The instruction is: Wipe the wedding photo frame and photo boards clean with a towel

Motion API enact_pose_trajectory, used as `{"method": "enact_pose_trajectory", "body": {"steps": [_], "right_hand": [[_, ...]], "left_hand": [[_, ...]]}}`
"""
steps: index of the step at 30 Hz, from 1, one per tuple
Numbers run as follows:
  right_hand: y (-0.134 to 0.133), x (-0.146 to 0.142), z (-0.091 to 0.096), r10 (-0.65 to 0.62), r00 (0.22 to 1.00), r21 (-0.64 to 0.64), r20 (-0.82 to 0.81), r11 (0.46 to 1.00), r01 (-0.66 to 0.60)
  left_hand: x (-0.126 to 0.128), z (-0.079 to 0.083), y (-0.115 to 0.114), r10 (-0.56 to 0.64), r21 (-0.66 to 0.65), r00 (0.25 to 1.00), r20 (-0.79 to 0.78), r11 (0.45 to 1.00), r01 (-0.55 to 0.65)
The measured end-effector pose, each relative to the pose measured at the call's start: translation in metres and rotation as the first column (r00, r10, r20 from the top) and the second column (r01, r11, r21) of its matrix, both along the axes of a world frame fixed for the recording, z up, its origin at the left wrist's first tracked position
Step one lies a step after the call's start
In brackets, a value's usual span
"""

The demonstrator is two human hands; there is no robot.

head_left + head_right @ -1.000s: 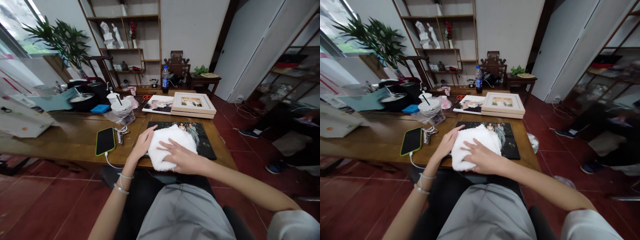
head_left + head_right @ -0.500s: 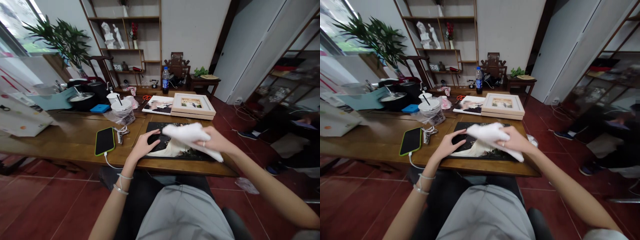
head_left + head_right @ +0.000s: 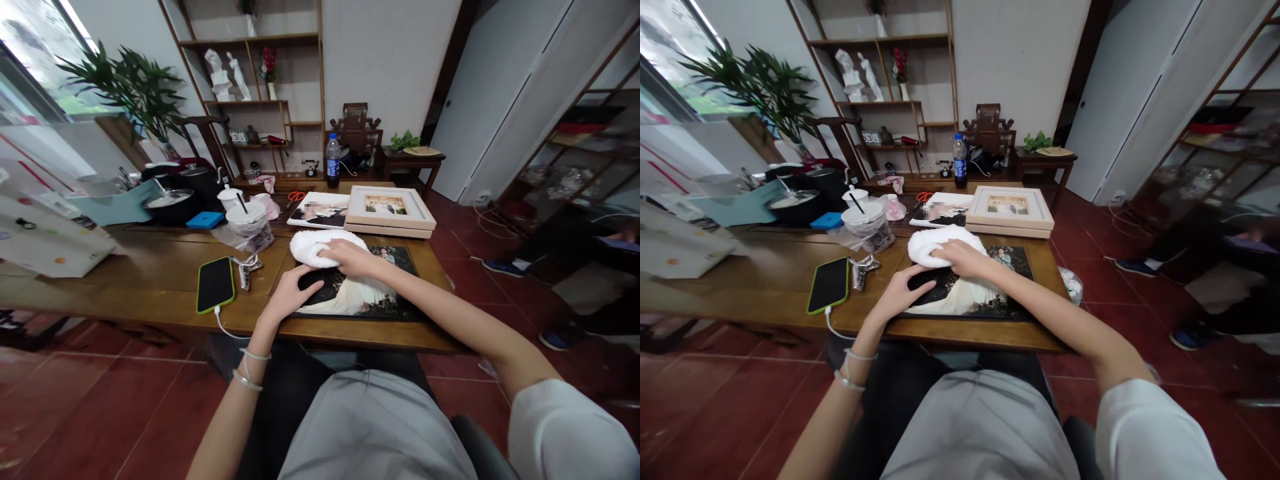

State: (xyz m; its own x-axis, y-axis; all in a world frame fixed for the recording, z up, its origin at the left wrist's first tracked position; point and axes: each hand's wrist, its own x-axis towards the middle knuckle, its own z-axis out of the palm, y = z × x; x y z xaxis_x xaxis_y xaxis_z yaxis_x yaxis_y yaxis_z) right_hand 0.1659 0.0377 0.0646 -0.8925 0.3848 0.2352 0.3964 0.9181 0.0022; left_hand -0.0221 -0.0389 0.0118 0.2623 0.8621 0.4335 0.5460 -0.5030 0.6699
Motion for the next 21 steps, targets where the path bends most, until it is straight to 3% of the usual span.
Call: {"method": "enact_pose_trajectory", "body": {"steps": [4,11,14,17,21], "right_hand": [[-0.007,0.025,-0.007,-0.115,0.993,-0.057,0.038,0.992,0.117],[-0.039,0.122,0.000,-0.381,0.922,-0.053,0.072,0.921,0.385],[-0.046,0.150,0.002,-0.440,0.895,-0.060,0.077,0.894,0.445],[-0.047,0.156,0.002,-0.459,0.885,-0.054,0.080,0.884,0.464],[-0.047,0.127,-0.002,-0.465,0.883,-0.014,0.054,0.884,0.467]], "left_hand": [[0.000,0.000,0.000,-0.030,0.003,1.000,0.007,1.000,0.030],[-0.001,-0.001,0.000,-0.037,-0.014,0.999,0.022,0.999,0.037],[-0.002,-0.002,0.000,-0.039,-0.007,0.999,0.024,0.999,0.040],[-0.001,-0.002,0.000,-0.034,-0.006,0.999,0.020,0.999,0.035],[-0.001,-0.002,0.000,-0.031,-0.005,0.999,0.016,1.000,0.031]]}}
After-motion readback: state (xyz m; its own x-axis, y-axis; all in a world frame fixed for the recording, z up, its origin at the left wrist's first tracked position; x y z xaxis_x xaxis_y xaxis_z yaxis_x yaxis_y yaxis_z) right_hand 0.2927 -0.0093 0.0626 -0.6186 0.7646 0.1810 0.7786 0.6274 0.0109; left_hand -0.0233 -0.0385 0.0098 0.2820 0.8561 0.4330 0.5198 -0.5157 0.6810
